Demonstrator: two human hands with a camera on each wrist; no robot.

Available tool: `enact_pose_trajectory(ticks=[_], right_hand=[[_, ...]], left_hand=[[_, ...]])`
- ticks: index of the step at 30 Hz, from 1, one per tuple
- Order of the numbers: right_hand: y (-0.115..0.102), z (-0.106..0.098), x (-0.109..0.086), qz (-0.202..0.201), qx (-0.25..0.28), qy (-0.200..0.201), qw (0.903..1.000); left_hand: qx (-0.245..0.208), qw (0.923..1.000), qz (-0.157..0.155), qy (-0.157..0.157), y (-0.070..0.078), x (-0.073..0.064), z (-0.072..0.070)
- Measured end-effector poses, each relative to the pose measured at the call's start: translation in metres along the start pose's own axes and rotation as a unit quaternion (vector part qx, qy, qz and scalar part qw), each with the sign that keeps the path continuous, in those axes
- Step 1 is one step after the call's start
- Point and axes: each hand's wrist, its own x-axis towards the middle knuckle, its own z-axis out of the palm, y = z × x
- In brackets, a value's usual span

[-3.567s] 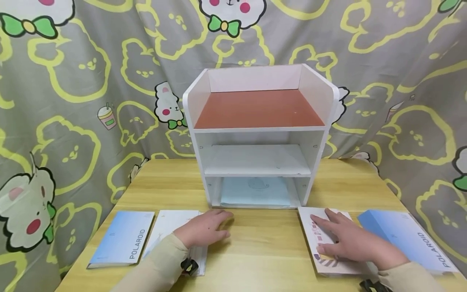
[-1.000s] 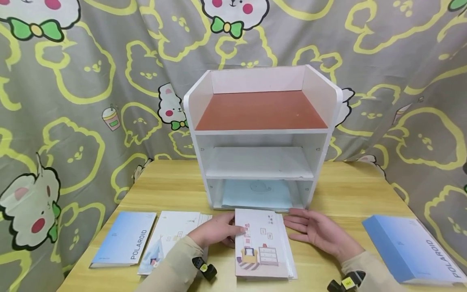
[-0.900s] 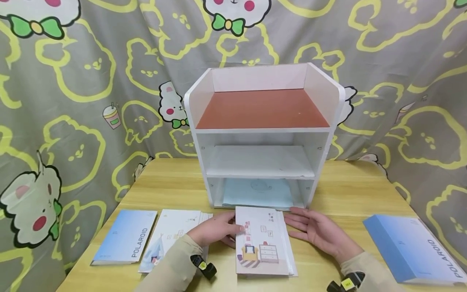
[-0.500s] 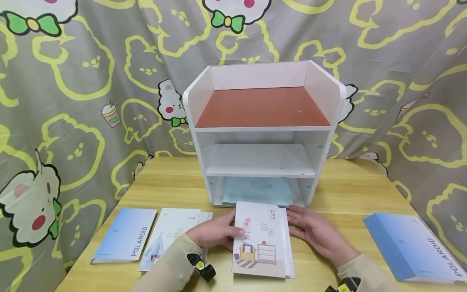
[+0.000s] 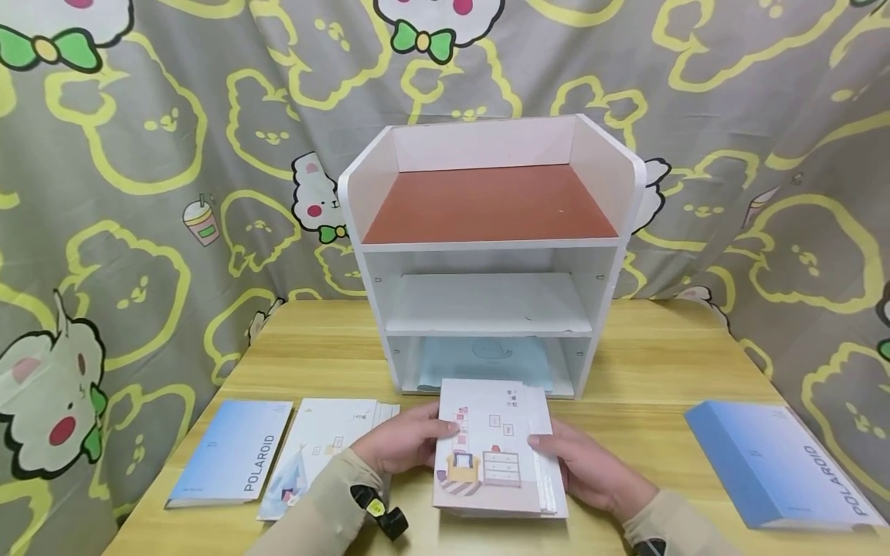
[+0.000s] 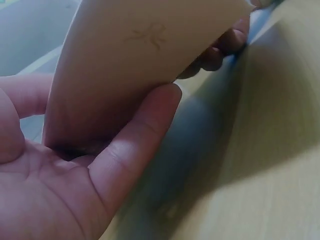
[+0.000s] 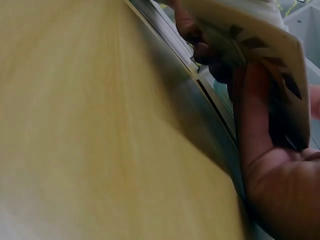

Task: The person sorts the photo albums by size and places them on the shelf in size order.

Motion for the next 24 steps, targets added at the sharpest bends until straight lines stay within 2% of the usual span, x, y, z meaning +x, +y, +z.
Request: enact_pose_trajectory(ticks=[5, 8, 12, 17, 21, 24], right_hand=[[-0.003, 0.003, 0.000, 0.001, 0.004, 0.007, 1.0000], [-0.008, 0.007, 0.001, -0.008, -0.008, 0.005, 0.9999], [-0.021, 0.018, 0.005, -0.035, -0.027, -0.005, 0.9990], [-0.039, 0.034, 0.012, -0.066, -0.043, -0.036, 0.9962], [-0.052, 0.046, 0.020, -0.087, -0.044, -0.065, 0.9931], [-0.061, 0.055, 0.027, -0.100, -0.051, -0.069, 0.9913]], left_hand=[[0.001, 0.9999, 0.006, -0.011, 0.004, -0.001, -0.002], [0.006, 0.9997, 0.015, -0.017, 0.012, -0.004, -0.003], [0.013, 0.9992, 0.034, -0.015, 0.031, -0.013, -0.005], [0.028, 0.9985, 0.046, -0.006, 0.056, -0.030, -0.009], [0.034, 0.9973, 0.065, 0.003, 0.070, -0.042, -0.016], [0.033, 0.9957, 0.086, 0.001, 0.079, -0.048, -0.022]])
